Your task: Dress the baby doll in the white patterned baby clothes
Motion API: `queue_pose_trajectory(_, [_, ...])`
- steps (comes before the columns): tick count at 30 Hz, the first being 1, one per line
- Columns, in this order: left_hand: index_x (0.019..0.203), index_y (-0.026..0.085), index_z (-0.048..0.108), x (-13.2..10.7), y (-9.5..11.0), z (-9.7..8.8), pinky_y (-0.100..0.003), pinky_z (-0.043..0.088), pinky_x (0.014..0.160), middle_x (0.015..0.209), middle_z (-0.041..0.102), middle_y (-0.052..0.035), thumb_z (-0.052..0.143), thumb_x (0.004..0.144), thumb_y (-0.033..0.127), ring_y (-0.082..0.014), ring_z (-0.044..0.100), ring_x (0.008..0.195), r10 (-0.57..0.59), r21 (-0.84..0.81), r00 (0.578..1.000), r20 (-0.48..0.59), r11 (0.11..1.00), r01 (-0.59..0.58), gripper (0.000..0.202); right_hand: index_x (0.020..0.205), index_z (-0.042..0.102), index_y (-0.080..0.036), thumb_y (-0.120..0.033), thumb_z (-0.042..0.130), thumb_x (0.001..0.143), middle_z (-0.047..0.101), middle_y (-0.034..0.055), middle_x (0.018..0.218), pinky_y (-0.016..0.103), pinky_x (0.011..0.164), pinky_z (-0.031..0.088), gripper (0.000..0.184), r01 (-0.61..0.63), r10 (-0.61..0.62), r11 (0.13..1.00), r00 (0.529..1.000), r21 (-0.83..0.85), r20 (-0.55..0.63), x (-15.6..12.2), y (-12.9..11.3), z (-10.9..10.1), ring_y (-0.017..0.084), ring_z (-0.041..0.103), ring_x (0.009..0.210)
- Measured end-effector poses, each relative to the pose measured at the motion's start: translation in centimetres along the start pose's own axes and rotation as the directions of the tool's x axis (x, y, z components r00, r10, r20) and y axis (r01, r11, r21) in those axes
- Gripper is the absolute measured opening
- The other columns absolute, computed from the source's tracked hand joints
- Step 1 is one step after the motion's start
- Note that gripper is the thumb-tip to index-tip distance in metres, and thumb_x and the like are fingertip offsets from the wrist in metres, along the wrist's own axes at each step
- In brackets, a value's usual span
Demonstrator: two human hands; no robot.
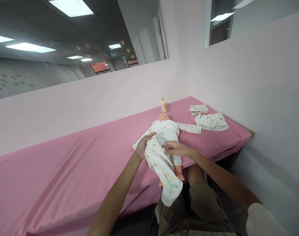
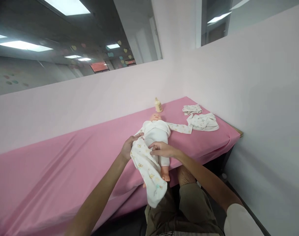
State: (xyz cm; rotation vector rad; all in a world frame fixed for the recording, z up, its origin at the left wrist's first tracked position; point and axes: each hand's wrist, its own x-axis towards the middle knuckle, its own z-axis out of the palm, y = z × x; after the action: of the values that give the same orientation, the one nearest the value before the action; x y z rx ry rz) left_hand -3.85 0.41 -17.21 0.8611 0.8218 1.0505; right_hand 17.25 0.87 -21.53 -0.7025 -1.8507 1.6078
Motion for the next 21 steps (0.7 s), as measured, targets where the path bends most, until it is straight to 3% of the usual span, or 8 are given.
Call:
queue_pose_trajectory(3, [0.095,0.018,0.057,-0.1,0.3,-0.8,-0.022,0.042,0.043,0.051,0.054,0.0049,0.059,0.066,0.02,-0.0128,0.052,0.041,0.02,0.026,1.0,0.009,0.999,-0.021,0.029,0.091,0.065,-0.019,-0.036,0.07,0.074,0.063,0.0029,0.086,0.032,0.081,0.049,0.024,0.013,-0.014,0.999,1.0,0.04,0.025,0.5,0.2,0.2,0.019,0.061,0.084])
queue_pose_trajectory(8, [0.089,0.018,0.059,0.0,0.6,-1.0,-0.021,0.043,0.046,0.058,0.059,0.0028,0.063,0.07,0.022,-0.0118,0.054,0.044,-0.023,0.09,0.996,0.089,0.996,0.015,0.02,0.1,0.061,-0.021,-0.032,0.073,0.069,0.064,0.0026,0.093,0.03,0.084,0.048,0.035,0.024,-0.033,0.993,0.997,0.118,0.073,0.7,-0.5,0.4,0.018,0.06,0.092])
queue_pose_trajectory(10, [0.085,0.015,0.06,0.1,0.5,-0.6,-0.02,0.041,0.046,0.059,0.059,0.0016,0.066,0.075,0.03,-0.0106,0.053,0.046,-0.107,0.16,0.989,0.099,0.983,0.09,0.018,0.093,0.061,-0.021,-0.035,0.07,0.072,0.065,0.0044,0.089,0.032,0.079,0.048,0.027,0.018,-0.02,0.99,1.0,0.142,0.017,1.0,-0.9,0.5,0.02,0.061,0.086])
queue_pose_trajectory(13, [0.08,0.013,0.062,0.2,-0.1,0.1,-0.021,0.044,0.05,0.06,0.059,-0.0007,0.068,0.078,0.039,-0.0111,0.055,0.051,-0.257,0.244,0.965,0.055,0.94,0.237,0.027,0.085,0.059,-0.024,-0.037,0.063,0.077,0.064,0.0054,0.086,0.033,0.074,0.047,0.016,0.08,-0.053,0.983,0.986,0.168,-0.157,1.5,-1.4,0.8,0.021,0.06,0.08])
queue_pose_trajectory(17, [0.089,0.015,0.066,0.4,-1.2,0.2,-0.024,0.046,0.054,0.062,0.061,-0.0003,0.072,0.074,0.026,-0.0135,0.057,0.056,-0.295,0.314,0.956,-0.011,0.906,0.283,0.019,0.082,0.058,-0.025,-0.029,0.059,0.078,0.062,0.0044,0.082,0.032,0.07,0.045,0.006,0.152,-0.125,0.984,0.964,0.098,-0.236,2.3,-2.2,1.5,0.02,0.058,0.077])
queue_pose_trajectory(21, [0.076,0.011,0.066,0.5,-1.8,-1.3,-0.024,0.043,0.052,0.051,0.054,0.0016,0.071,0.07,0.012,-0.0127,0.052,0.053,-0.272,0.384,0.962,-0.019,0.886,0.258,0.008,0.078,0.058,-0.022,-0.018,0.052,0.078,0.061,0.0012,0.079,0.028,0.069,0.043,0.007,0.207,-0.212,0.977,0.965,-0.047,-0.155,3.4,-3.1,2.1,0.015,0.055,0.075])
